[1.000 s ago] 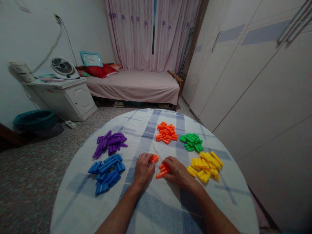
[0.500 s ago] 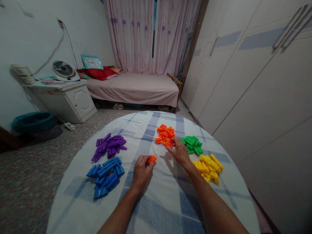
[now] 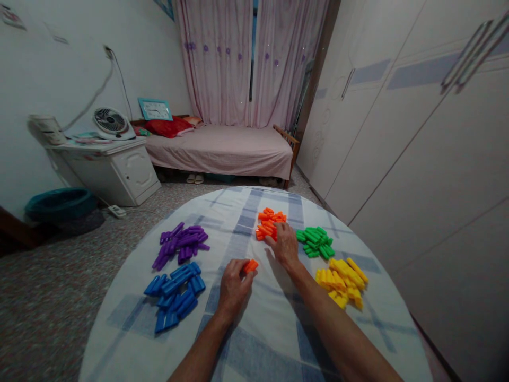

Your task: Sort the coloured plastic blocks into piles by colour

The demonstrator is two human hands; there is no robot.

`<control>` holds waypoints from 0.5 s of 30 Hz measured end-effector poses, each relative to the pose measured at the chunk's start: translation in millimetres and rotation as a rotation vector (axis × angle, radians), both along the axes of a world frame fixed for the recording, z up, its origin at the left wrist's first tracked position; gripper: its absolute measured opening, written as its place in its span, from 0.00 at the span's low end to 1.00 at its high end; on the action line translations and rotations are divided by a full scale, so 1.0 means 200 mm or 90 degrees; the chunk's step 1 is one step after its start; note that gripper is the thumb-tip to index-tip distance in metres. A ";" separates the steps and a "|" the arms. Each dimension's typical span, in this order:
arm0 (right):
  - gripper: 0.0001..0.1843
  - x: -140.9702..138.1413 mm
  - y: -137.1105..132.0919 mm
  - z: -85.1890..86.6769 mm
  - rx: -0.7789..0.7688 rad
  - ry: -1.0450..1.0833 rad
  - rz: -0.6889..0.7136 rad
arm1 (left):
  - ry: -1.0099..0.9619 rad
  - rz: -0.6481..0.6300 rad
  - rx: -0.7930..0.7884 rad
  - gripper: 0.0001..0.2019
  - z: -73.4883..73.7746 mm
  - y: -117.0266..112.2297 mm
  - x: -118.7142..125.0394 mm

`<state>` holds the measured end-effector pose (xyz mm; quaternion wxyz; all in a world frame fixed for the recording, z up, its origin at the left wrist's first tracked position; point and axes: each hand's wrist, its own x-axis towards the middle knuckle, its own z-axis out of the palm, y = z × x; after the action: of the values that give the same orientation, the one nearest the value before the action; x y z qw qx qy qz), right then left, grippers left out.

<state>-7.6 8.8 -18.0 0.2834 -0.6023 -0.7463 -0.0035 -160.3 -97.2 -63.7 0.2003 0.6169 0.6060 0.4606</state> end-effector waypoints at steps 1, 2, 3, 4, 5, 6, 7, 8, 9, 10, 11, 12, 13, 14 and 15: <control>0.18 0.00 -0.05 -0.02 0.008 0.035 0.013 | 0.000 0.000 0.006 0.11 0.00 0.00 0.00; 0.17 0.00 -0.12 -0.04 0.008 0.077 0.029 | -0.001 0.001 0.011 0.11 -0.01 0.00 0.00; 0.16 0.01 -0.19 -0.06 -0.005 0.121 0.057 | -0.002 0.001 0.013 0.11 -0.01 0.00 0.00; 0.15 0.01 -0.27 -0.09 -0.039 0.166 0.094 | -0.004 0.000 0.013 0.11 -0.01 0.00 0.00; 0.14 0.01 -0.34 -0.12 -0.083 0.207 0.117 | -0.008 -0.002 0.011 0.11 -0.01 0.01 0.00; 0.14 0.01 -0.41 -0.15 -0.116 0.238 0.128 | -0.013 -0.005 0.007 0.12 -0.02 0.01 0.00; 0.13 0.01 -0.47 -0.17 -0.134 0.257 0.134 | -0.019 -0.008 0.002 0.12 -0.02 0.01 -0.01; 0.13 0.02 -0.51 -0.19 -0.138 0.269 0.140 | -0.024 -0.010 -0.002 0.12 -0.02 0.01 -0.01; 0.13 0.02 -0.55 -0.21 -0.135 0.275 0.144 | -0.028 -0.014 -0.006 0.13 -0.02 0.01 -0.01; 0.13 0.02 -0.57 -0.22 -0.128 0.278 0.150 | -0.030 -0.016 -0.009 0.13 -0.02 0.01 -0.01; 0.13 0.02 -0.58 -0.22 -0.123 0.280 0.156 | -0.030 -0.017 -0.011 0.13 -0.01 0.00 -0.01; 0.12 0.02 -0.58 -0.22 -0.121 0.284 0.159 | -0.029 -0.018 -0.013 0.13 -0.01 0.00 -0.01; 0.12 0.02 -0.58 -0.22 -0.125 0.288 0.158 | -0.030 -0.019 -0.015 0.13 -0.01 0.00 -0.01; 0.12 0.02 -0.58 -0.21 -0.131 0.293 0.156 | -0.034 -0.020 -0.017 0.13 -0.01 0.00 -0.01; 0.12 0.02 -0.57 -0.21 -0.138 0.299 0.153 | -0.042 -0.019 -0.019 0.14 -0.01 0.00 -0.02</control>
<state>-2.6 -104.9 -60.0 0.3807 -0.5205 -0.7225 0.2492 -163.4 -97.0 -66.3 0.2359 0.6075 0.5966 0.4684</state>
